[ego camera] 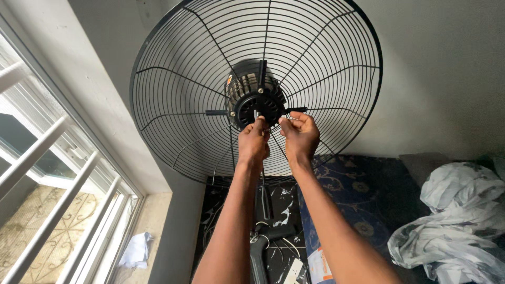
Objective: The person retrieves a screwdriver from a drawer and uses it to tighten screws on the central hub of a standing fan. The person repeatedly adjusts the fan's position and continues to tighten the screws.
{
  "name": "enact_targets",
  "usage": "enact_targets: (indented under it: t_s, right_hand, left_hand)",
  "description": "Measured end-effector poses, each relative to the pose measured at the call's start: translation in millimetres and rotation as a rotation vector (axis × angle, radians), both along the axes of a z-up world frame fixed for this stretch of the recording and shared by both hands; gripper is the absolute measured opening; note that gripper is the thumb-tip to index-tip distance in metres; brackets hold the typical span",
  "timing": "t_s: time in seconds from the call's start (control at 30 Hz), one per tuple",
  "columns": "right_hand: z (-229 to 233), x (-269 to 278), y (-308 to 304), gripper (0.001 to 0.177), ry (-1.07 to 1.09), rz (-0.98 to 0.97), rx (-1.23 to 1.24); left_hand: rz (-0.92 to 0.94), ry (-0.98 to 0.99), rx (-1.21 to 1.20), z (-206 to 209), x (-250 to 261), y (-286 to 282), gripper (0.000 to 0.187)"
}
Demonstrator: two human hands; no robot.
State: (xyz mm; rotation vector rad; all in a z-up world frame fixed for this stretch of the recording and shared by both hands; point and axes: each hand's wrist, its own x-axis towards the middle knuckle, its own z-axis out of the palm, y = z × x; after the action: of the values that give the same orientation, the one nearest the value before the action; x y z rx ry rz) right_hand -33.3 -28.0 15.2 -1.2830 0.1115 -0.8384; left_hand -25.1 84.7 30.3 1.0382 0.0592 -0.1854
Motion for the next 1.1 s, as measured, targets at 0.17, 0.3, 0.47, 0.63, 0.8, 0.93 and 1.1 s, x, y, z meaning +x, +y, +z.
enact_targets:
  t_s: [0.17, 0.3, 0.47, 0.63, 0.8, 0.93, 1.1]
  right_hand:
    - [1.7, 6.3, -5.3, 0.028, -0.001, -0.01, 0.006]
    - [5.5, -0.9, -3.7, 0.03, 0.059, -0.042, -0.04]
    - [10.3, -11.8, 3.4, 0.03, 0.063, -0.176, -0.227]
    - [9.6, -9.0, 7.3, 0.027, 0.107, -0.187, -0.132]
    - [2.9, -5.1, 11.5, 0.023, 0.06, -0.26, -0.215]
    - [-0.7, -1.0, 12.0, 0.022, 0.019, -0.234, -0.196]
    - [1.7, 4.0, 14.1, 0.023, 0.022, -0.225, -0.17]
  left_hand:
    - [0.002, 0.009, 0.005, 5.2, -4.3, 0.3, 0.033]
    - [0.008, 0.001, 0.014, 8.4, -8.7, 2.4, 0.033]
    - [0.01, -0.001, 0.001, 9.5, -10.1, 2.0, 0.033]
    - [0.004, 0.0, -0.011, 5.3, -7.2, 0.6, 0.031]
    - [0.008, -0.008, -0.018, 2.1, -5.8, 1.0, 0.031]
    - [0.007, -0.006, -0.037, 2.0, -5.6, 0.0, 0.031]
    - [0.005, -0.005, -0.041, 4.1, -7.4, 1.2, 0.031]
